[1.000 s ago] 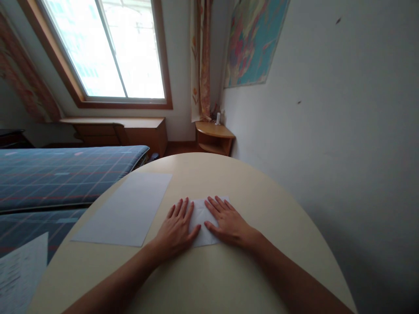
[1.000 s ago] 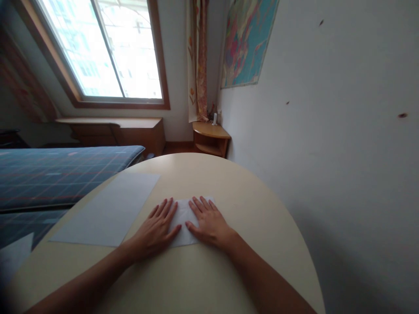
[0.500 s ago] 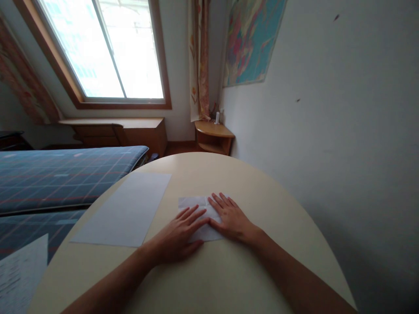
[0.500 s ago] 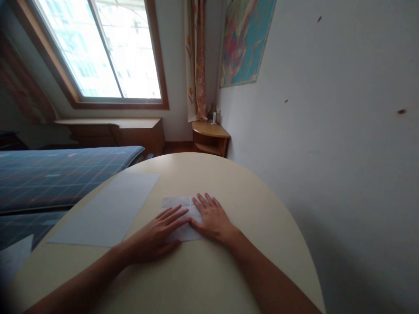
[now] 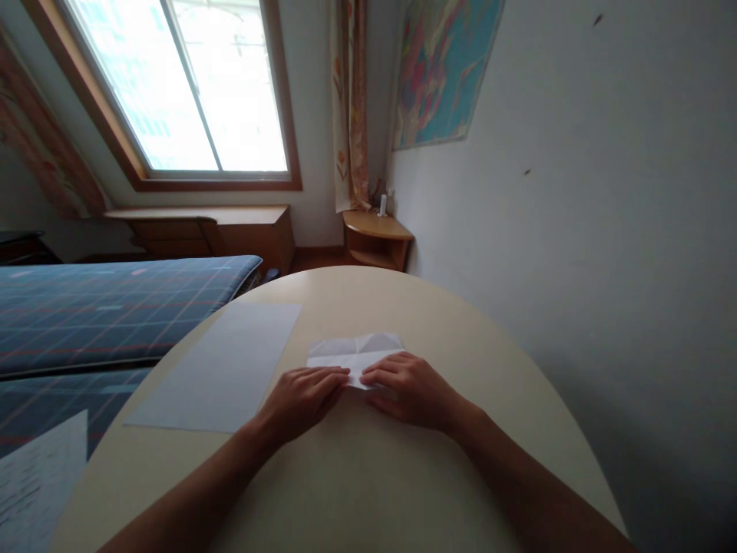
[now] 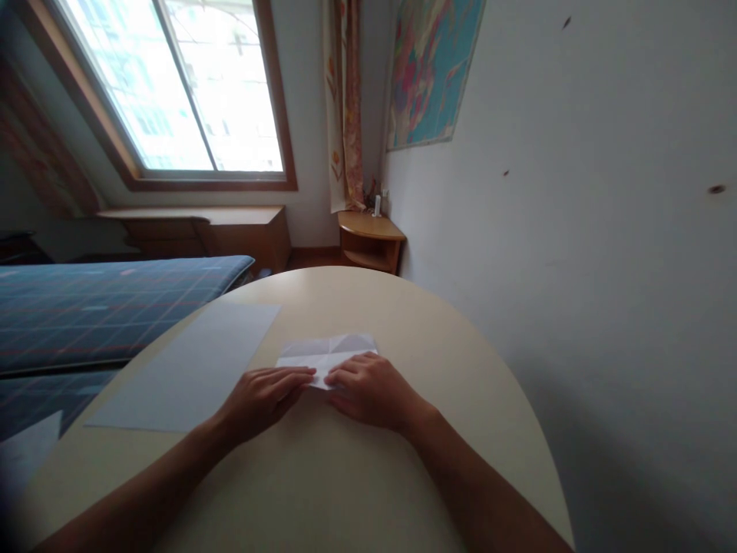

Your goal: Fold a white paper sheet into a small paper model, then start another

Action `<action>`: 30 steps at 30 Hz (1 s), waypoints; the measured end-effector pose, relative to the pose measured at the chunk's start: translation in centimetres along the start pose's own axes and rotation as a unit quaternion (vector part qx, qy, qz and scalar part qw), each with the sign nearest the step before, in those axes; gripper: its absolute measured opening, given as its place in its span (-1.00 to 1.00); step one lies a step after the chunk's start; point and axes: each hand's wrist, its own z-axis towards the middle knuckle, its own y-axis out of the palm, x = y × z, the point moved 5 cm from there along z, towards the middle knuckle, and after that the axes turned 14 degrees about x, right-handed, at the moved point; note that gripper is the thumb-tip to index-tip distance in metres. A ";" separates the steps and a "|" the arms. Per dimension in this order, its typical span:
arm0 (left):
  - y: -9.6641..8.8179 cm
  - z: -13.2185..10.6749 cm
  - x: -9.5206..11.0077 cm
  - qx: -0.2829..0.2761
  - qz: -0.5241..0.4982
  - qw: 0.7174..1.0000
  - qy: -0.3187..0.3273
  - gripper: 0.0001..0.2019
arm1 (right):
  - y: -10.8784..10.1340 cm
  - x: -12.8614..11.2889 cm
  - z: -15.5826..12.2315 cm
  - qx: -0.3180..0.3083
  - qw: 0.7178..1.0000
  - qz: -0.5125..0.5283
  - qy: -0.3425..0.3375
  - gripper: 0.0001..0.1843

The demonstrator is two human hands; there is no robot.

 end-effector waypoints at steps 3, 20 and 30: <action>-0.9 0.3 0.7 0.038 0.038 0.999 0.011 -0.80 | -0.2 -0.5 0.3 0.030 0.998 -0.048 -0.005 -0.79; -2.8 2.0 4.1 0.103 0.111 0.989 -0.001 -0.90 | -0.9 -2.4 0.4 0.133 0.990 -0.046 0.030 -0.81; -2.6 2.1 4.3 0.100 0.102 0.990 0.008 -0.87 | -0.8 -3.3 0.6 0.157 0.985 -0.066 0.001 -0.86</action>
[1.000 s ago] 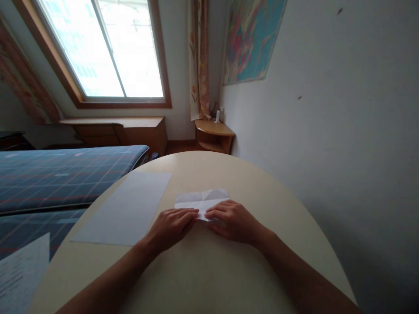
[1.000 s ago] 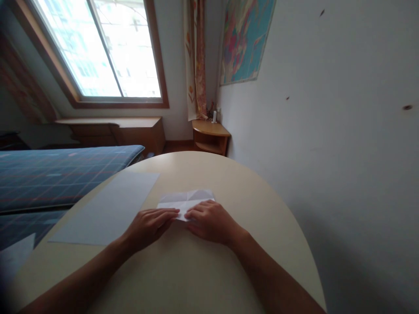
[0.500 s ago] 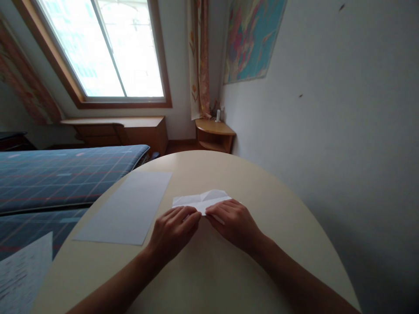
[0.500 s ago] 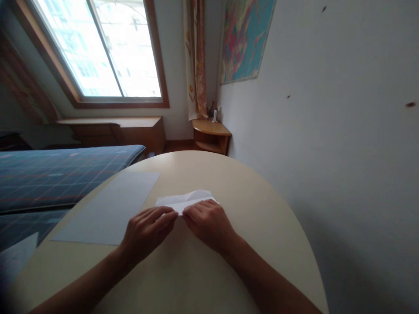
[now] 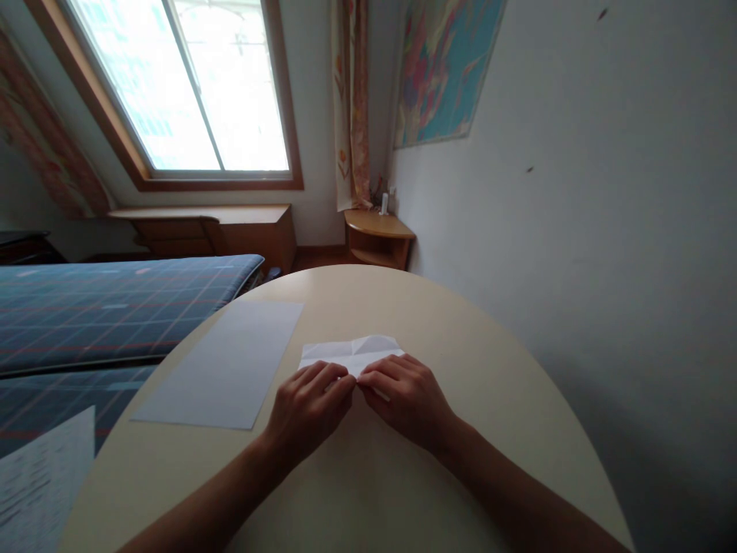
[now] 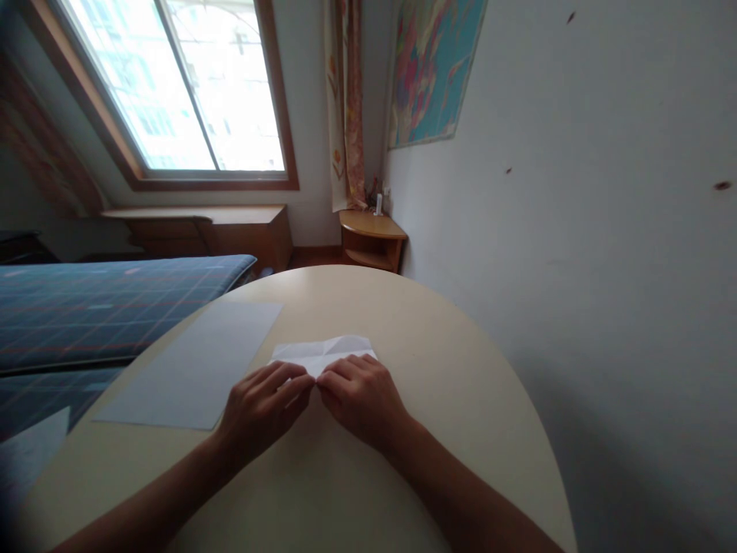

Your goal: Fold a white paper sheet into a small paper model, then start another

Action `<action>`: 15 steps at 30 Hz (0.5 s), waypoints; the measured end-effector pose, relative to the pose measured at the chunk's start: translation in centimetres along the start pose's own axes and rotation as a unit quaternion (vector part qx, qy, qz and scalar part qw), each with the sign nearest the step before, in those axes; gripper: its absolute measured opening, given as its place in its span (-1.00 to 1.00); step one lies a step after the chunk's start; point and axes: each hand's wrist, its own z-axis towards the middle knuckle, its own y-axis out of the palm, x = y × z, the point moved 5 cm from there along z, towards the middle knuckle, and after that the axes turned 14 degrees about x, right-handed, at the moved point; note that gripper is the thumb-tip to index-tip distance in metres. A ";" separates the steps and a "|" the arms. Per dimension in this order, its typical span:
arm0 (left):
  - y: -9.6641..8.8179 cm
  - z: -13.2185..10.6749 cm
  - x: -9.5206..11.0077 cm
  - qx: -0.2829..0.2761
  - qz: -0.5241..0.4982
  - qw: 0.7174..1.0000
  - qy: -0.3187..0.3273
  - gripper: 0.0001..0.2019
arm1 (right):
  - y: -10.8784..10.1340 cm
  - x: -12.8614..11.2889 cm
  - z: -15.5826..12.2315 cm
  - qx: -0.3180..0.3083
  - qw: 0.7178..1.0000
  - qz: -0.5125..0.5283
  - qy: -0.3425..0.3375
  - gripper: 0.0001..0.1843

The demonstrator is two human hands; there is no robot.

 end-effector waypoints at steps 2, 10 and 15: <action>0.1 0.0 0.0 0.001 -0.001 1.000 -0.001 -0.87 | 0.1 0.1 -0.1 0.005 1.000 0.003 -0.007 -0.88; 0.3 -0.1 0.0 0.000 -0.001 1.000 0.006 -0.87 | 0.3 0.4 -0.3 0.022 0.999 0.008 -0.022 -0.91; 0.5 -0.1 -0.1 -0.003 0.013 1.000 0.012 -0.87 | 0.3 0.0 -0.3 0.017 0.999 0.000 -0.037 -0.91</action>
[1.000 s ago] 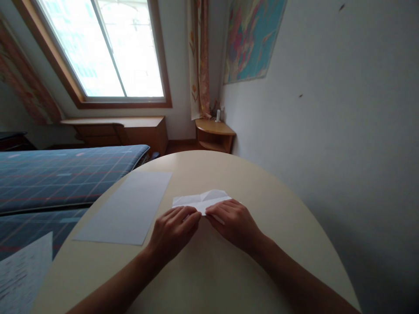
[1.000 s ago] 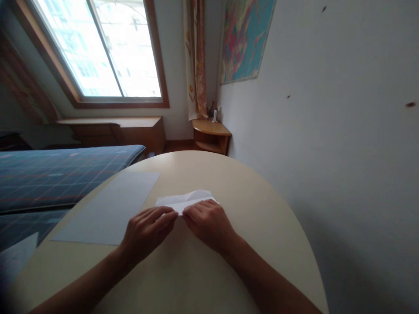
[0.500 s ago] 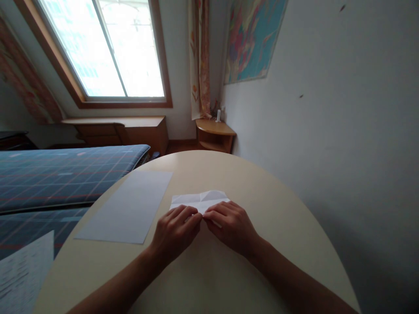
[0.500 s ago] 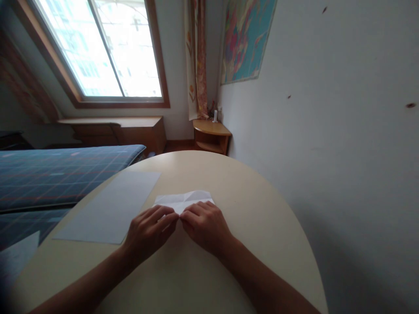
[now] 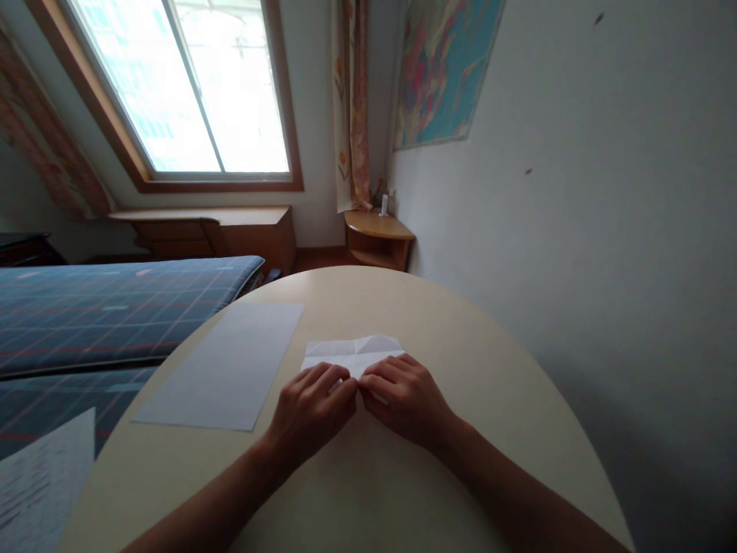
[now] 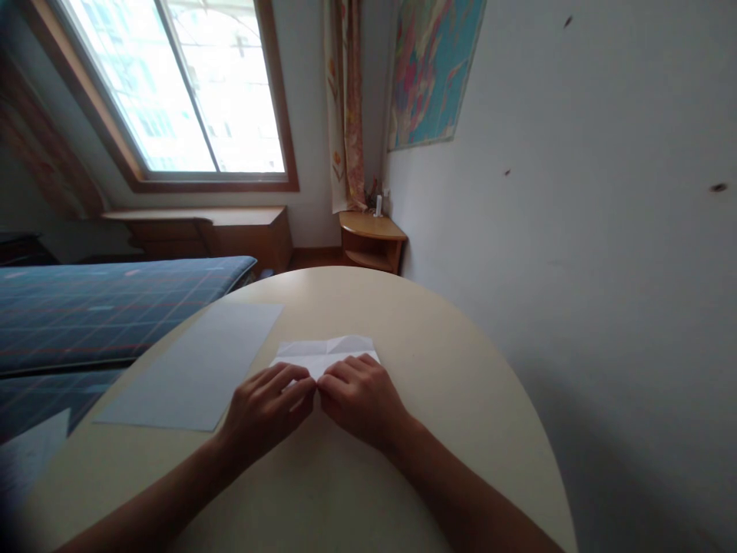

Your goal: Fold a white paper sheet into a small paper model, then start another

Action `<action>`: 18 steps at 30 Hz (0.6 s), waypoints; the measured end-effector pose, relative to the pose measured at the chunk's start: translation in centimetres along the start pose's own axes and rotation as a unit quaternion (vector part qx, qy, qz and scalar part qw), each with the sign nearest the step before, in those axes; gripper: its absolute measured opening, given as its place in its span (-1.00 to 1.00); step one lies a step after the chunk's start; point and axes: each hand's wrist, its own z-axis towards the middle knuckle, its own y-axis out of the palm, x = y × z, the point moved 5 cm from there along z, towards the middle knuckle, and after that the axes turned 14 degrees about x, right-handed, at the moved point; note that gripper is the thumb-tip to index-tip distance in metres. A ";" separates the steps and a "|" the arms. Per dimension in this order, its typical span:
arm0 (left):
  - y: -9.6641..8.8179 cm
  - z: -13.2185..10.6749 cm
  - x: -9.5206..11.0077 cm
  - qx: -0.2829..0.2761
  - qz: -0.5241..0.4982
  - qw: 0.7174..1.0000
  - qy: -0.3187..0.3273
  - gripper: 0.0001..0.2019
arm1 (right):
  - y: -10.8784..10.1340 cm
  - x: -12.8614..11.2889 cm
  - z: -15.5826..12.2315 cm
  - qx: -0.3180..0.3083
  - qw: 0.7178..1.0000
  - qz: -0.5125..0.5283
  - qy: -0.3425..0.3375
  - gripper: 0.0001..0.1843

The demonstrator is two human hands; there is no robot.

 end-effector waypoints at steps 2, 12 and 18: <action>0.0 0.0 0.0 -0.002 0.002 1.000 0.008 -0.88 | 0.0 0.0 0.1 -0.005 1.000 -0.003 -0.004 -0.92; -0.2 0.0 -0.1 -0.002 -0.001 1.000 0.031 -0.87 | 0.0 0.3 0.2 -0.027 0.999 -0.026 -0.002 -0.94; 0.0 0.0 -0.3 -0.010 -0.004 0.999 0.040 -0.86 | 0.0 0.6 0.1 -0.029 0.999 -0.037 0.000 -0.95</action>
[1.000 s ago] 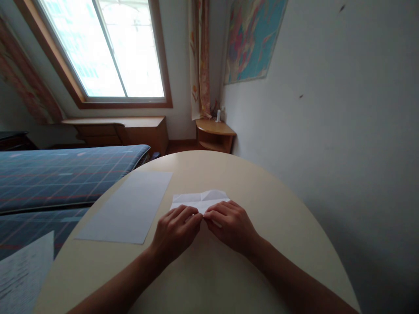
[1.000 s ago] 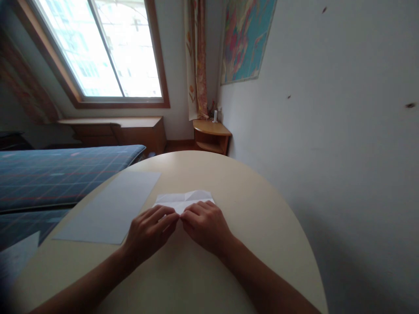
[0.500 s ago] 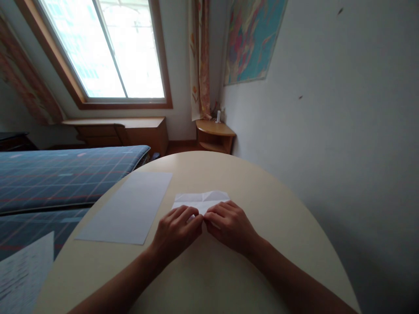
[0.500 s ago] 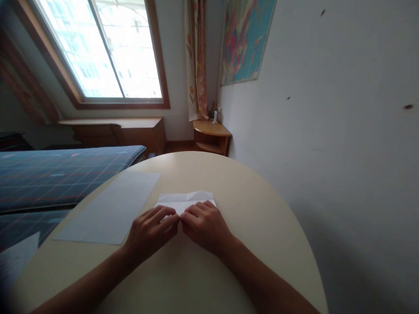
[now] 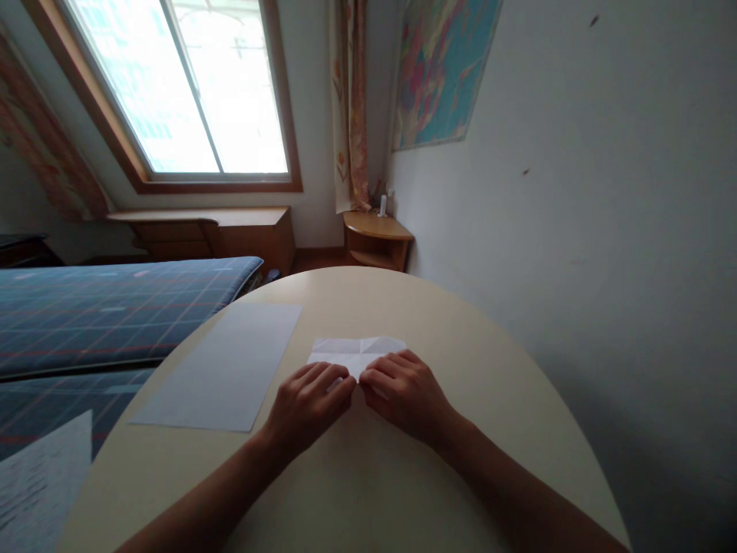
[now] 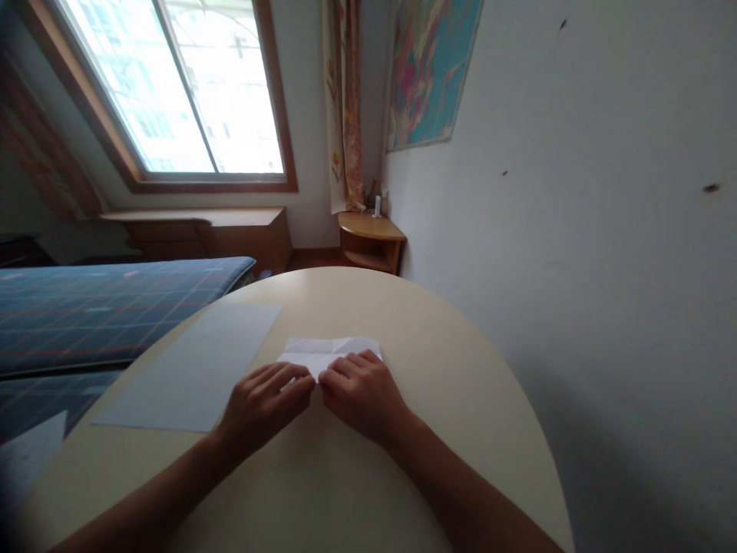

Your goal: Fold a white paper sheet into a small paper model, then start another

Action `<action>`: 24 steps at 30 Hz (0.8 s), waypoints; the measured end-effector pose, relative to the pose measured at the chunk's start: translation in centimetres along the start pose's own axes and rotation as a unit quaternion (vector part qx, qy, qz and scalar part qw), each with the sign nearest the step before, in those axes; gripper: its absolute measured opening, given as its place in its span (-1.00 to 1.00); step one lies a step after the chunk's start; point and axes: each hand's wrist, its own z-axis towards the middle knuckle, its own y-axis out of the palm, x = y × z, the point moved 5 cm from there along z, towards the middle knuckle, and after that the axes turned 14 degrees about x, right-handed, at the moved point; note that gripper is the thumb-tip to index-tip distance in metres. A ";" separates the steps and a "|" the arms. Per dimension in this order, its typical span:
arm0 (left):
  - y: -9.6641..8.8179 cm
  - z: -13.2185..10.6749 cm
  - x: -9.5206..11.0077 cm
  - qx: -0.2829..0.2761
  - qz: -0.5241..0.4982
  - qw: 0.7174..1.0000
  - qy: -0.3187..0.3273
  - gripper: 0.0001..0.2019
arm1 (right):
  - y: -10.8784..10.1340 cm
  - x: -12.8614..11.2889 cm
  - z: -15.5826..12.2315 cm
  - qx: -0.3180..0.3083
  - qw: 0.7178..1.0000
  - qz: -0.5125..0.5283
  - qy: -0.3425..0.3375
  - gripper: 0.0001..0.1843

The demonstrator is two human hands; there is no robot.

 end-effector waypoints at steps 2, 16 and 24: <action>0.0 0.0 -0.1 0.001 -0.003 1.000 0.000 -0.88 | 0.0 0.1 0.0 0.003 1.000 -0.004 0.000 -0.94; 0.1 -0.5 -0.5 0.008 -0.016 1.000 0.002 -0.89 | -0.2 0.2 0.0 0.011 1.000 -0.012 -0.009 -0.94; -0.3 -0.6 -1.2 0.017 -0.010 1.000 0.003 -0.89 | -0.7 0.6 0.1 0.015 1.000 -0.025 -0.010 -0.93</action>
